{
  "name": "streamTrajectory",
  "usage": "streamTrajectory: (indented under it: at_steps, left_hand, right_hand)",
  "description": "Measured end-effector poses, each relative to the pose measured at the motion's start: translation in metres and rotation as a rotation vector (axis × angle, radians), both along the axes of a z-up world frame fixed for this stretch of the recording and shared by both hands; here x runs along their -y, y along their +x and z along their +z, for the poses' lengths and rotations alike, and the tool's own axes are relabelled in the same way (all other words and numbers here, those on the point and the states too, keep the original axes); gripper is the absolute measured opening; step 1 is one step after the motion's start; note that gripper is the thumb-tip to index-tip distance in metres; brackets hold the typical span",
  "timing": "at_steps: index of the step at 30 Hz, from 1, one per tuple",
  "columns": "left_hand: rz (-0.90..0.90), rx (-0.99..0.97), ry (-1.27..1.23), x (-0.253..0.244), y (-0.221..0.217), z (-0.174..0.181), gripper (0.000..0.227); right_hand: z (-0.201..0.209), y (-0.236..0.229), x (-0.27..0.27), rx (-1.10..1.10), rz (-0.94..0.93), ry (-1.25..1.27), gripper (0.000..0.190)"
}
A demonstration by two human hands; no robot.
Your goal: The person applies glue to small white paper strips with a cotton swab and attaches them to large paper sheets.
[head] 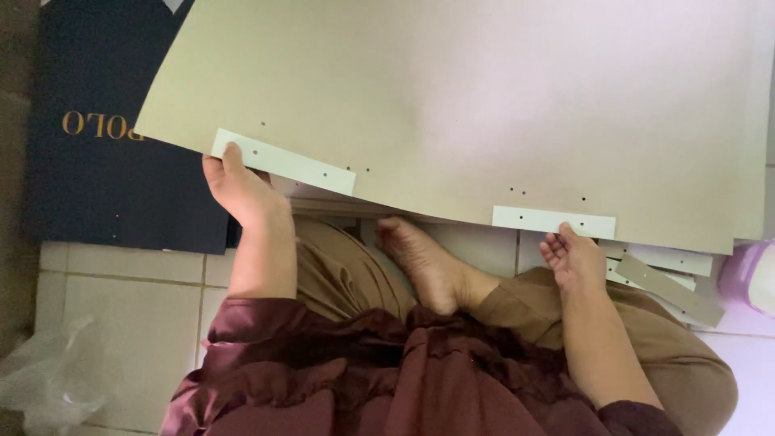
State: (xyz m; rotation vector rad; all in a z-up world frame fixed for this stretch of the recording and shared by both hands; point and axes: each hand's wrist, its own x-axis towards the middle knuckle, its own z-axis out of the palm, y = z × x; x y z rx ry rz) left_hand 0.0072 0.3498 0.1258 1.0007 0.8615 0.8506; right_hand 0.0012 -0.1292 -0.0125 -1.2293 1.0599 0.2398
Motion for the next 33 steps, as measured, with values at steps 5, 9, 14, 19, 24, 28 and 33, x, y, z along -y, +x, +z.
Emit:
streamTrajectory:
  at_steps: [5, 9, 14, 19, 24, 28, 33]
  left_hand:
    - [0.009, 0.034, 0.277, 0.023, -0.01, 0.003, 0.011]
    - [-0.021, 0.128, 0.419, 0.046, -0.017, -0.017, 0.014]
    - [-0.12, 0.258, 0.396, 0.083, -0.012, 0.062, 0.015]
    - [-0.013, 0.251, 0.217, 0.06, -0.026, 0.06, 0.003]
    - [0.056, 0.097, -0.118, 0.02, -0.029, 0.002, 0.053]
    - [0.041, 0.087, -0.255, -0.028, -0.025, -0.088, 0.038]
    - [0.008, 0.017, -0.278, -0.046, -0.017, -0.128, 0.035]
  right_hand:
    - [0.001, -0.008, 0.007, -0.112, 0.306, 0.149, 0.039]
    - [0.029, -0.006, -0.021, -0.135, 0.635, 0.11, 0.046]
    - [0.013, -0.003, -0.027, -0.109, 0.607, 0.175, 0.038]
    - [0.032, -0.008, -0.035, -0.077, 0.623, 0.139, 0.036]
    - [0.091, 0.01, -0.086, 0.036, 0.948, -0.307, 0.03]
    - [0.072, 0.054, -0.111, 0.257, 0.801, -0.29, 0.022]
    - [0.019, 0.125, -0.145, 0.888, 1.142, -1.029, 0.036]
